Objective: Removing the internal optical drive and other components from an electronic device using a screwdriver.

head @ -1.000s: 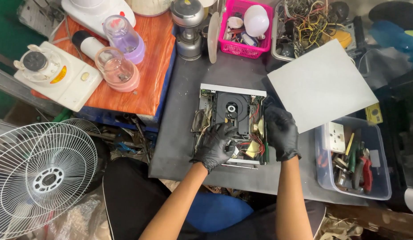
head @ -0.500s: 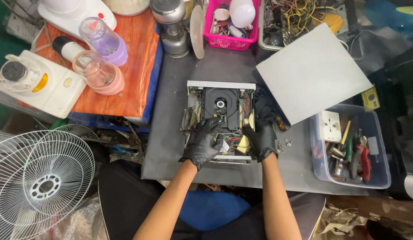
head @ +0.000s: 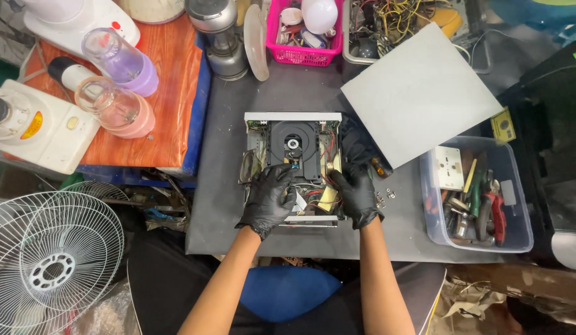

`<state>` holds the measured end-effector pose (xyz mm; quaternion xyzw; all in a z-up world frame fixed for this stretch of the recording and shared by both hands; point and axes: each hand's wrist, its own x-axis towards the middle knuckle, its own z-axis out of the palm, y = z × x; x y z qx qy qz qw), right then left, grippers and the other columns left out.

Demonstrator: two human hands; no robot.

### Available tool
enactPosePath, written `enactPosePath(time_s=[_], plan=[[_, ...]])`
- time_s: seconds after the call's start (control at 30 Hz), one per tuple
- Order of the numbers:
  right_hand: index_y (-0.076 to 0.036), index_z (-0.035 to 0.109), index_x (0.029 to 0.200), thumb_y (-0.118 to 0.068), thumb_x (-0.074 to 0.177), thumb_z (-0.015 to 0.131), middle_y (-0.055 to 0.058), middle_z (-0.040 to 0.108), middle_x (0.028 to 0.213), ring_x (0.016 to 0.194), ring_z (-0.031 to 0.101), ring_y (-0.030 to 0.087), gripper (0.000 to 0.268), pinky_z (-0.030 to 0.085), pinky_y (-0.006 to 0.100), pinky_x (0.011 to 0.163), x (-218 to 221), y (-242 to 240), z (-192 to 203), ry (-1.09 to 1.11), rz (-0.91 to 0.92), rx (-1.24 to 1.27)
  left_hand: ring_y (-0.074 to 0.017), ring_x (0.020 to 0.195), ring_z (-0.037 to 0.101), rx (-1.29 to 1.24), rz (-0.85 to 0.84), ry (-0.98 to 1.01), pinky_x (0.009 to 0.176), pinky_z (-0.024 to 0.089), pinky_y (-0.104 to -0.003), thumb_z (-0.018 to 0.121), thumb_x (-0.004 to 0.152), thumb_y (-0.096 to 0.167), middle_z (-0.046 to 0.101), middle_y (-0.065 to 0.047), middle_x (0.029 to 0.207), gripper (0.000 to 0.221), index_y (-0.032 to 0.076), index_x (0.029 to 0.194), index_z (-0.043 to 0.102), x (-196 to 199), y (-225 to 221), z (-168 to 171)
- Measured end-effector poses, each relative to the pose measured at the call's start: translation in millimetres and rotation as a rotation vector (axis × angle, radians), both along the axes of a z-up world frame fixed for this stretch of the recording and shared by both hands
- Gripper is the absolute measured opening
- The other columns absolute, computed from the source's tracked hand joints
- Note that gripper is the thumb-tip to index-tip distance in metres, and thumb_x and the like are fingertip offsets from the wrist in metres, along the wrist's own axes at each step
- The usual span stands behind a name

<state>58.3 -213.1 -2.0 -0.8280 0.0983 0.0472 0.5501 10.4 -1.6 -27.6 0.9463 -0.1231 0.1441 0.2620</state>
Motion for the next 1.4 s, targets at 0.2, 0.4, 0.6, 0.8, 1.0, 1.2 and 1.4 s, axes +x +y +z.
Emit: enactPosePath(time_s=[0.2, 0.4, 0.6, 0.8, 1.0, 1.2, 1.4], plan=[[-0.007, 0.075, 0.115, -0.019, 0.093, 0.074, 0.019, 0.073, 0.113, 0.115, 0.067, 0.036, 0.025, 0.053, 0.042, 0.099, 2, -29, -7, -0.182, 0.022, -0.080, -0.0252, 0.109, 0.063, -0.184, 0.109, -0.181, 0.088, 0.049, -0.040, 0.070, 0.075, 0.014, 0.065, 0.002, 0.114, 0.041, 0.027, 0.114, 0.074, -11, 21, 27], [-0.013, 0.078, 0.102, -0.028, 0.094, 0.074, 0.008, 0.076, 0.088, 0.092, 0.073, 0.021, 0.018, 0.056, 0.034, 0.084, 7, -50, -33, -0.055, 0.004, -0.104, -0.0283, 0.128, 0.055, -0.209, 0.032, -0.076, 0.101, 0.043, -0.047, 0.086, 0.068, 0.045, 0.060, 0.001, 0.129, 0.064, 0.032, 0.128, 0.068, -39, 42, 35], [-0.008, 0.074, 0.092, -0.028, 0.091, 0.073, 0.016, 0.072, 0.073, 0.073, 0.074, 0.029, 0.020, 0.056, 0.035, 0.069, -1, -42, -75, 0.047, -0.022, -0.077, -0.0216, 0.124, 0.055, 0.058, -0.043, -0.107, 0.096, 0.038, -0.047, 0.071, 0.084, 0.056, 0.058, 0.008, 0.125, 0.023, 0.036, 0.096, 0.070, -66, 30, 8], [-0.006, 0.069, 0.075, -0.025, 0.087, 0.077, 0.018, 0.066, 0.062, 0.062, 0.071, 0.027, 0.023, 0.050, 0.032, 0.055, 1, -9, -22, 0.010, -0.023, -0.119, -0.0179, 0.112, 0.056, 0.132, -0.002, -0.146, 0.093, 0.040, -0.046, 0.069, 0.085, 0.041, 0.056, 0.008, 0.110, 0.015, 0.032, 0.096, 0.064, -68, 22, -43], [-0.005, 0.071, 0.082, -0.021, 0.090, 0.074, 0.015, 0.069, 0.079, 0.081, 0.068, 0.030, 0.019, 0.052, 0.037, 0.075, 0, -27, -70, -0.043, -0.028, -0.170, -0.0185, 0.110, 0.056, 0.117, -0.026, -0.197, 0.092, 0.040, -0.045, 0.068, 0.086, 0.039, 0.057, 0.006, 0.107, 0.014, 0.029, 0.095, 0.064, -63, 28, -43], [-0.008, 0.069, 0.066, -0.023, 0.090, 0.075, 0.010, 0.065, 0.060, 0.072, 0.065, 0.028, 0.030, 0.051, 0.030, 0.077, -14, -10, -70, -0.140, 0.050, -0.172, -0.0196, 0.108, 0.058, 0.081, 0.063, -0.192, 0.092, 0.043, -0.042, 0.073, 0.075, 0.021, 0.056, 0.008, 0.103, 0.018, 0.030, 0.090, 0.067, -52, 62, -29], [-0.013, 0.065, 0.057, -0.033, 0.092, 0.074, 0.008, 0.063, 0.053, 0.063, 0.065, 0.020, 0.042, 0.049, 0.026, 0.073, -35, 43, -20, -0.153, 0.040, -0.130, -0.0233, 0.107, 0.060, 0.039, 0.161, -0.170, 0.092, 0.042, -0.042, 0.072, 0.084, 0.028, 0.058, 0.006, 0.102, 0.007, 0.032, 0.089, 0.070, -30, 109, -23]])
